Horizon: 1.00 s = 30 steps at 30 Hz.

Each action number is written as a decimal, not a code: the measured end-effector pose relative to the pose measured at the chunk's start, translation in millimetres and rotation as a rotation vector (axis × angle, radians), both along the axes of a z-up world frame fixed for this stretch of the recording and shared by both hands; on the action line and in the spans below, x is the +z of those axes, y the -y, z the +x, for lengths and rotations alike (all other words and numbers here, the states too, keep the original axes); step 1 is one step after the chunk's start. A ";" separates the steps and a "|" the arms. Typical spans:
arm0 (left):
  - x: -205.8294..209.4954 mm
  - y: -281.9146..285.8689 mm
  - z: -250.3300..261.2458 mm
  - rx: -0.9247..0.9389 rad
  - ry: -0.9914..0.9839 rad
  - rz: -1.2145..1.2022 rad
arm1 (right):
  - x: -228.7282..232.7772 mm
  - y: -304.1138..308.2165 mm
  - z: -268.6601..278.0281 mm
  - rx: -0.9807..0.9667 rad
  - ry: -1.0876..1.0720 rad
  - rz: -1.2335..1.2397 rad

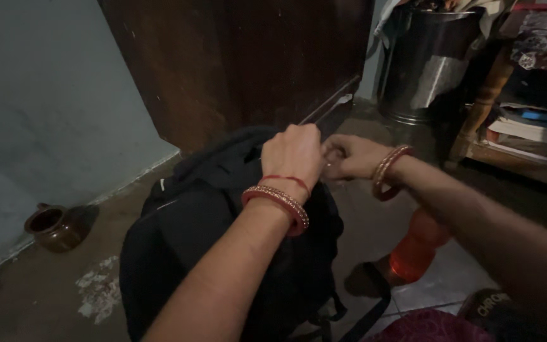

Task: The person packs a black backpack with a white charger and red cable, then places an orange plastic bottle inside. They zip the bag closed and adjust the straps.

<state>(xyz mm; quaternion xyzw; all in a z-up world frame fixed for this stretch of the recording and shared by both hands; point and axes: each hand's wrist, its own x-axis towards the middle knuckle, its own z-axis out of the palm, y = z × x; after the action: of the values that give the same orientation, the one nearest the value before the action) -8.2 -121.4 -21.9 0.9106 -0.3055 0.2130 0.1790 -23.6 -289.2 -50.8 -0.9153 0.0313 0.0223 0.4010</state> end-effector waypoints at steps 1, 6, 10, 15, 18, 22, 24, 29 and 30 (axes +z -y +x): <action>1.8 0.5 -2.1 0.014 -0.037 0.012 | -2.9 -1.6 1.6 -0.010 0.030 -0.026; 2.6 2.4 -6.7 0.043 -0.092 0.031 | -11.8 -5.9 3.7 0.010 0.120 -0.005; -5.1 7.0 -5.5 0.036 0.034 0.042 | -16.1 -5.9 1.7 -0.010 0.188 -0.077; -15.4 12.5 -9.7 0.050 0.153 0.057 | -21.1 -8.8 0.7 -0.054 0.154 0.018; -11.4 16.8 -12.6 0.125 0.106 0.136 | -16.8 -10.5 0.1 -0.054 0.143 -0.136; -9.5 17.1 -12.9 0.098 0.043 0.166 | -15.6 -10.8 -3.7 -0.039 0.132 -0.175; -11.6 17.5 -12.9 0.086 0.026 0.208 | -18.4 -11.2 -5.0 -0.059 0.121 -0.153; -21.4 18.6 -13.5 0.088 0.198 0.132 | -26.9 -7.8 -1.6 -0.066 0.131 -0.114; -22.5 18.3 -12.5 0.082 0.187 0.147 | -28.2 -5.7 0.7 -0.087 0.109 -0.132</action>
<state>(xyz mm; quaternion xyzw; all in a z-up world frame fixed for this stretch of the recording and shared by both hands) -20.7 -139.7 -44.5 0.9092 -0.2981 0.2812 0.0735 -23.0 -283.5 -79.1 -0.9374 0.0504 -0.0472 0.3414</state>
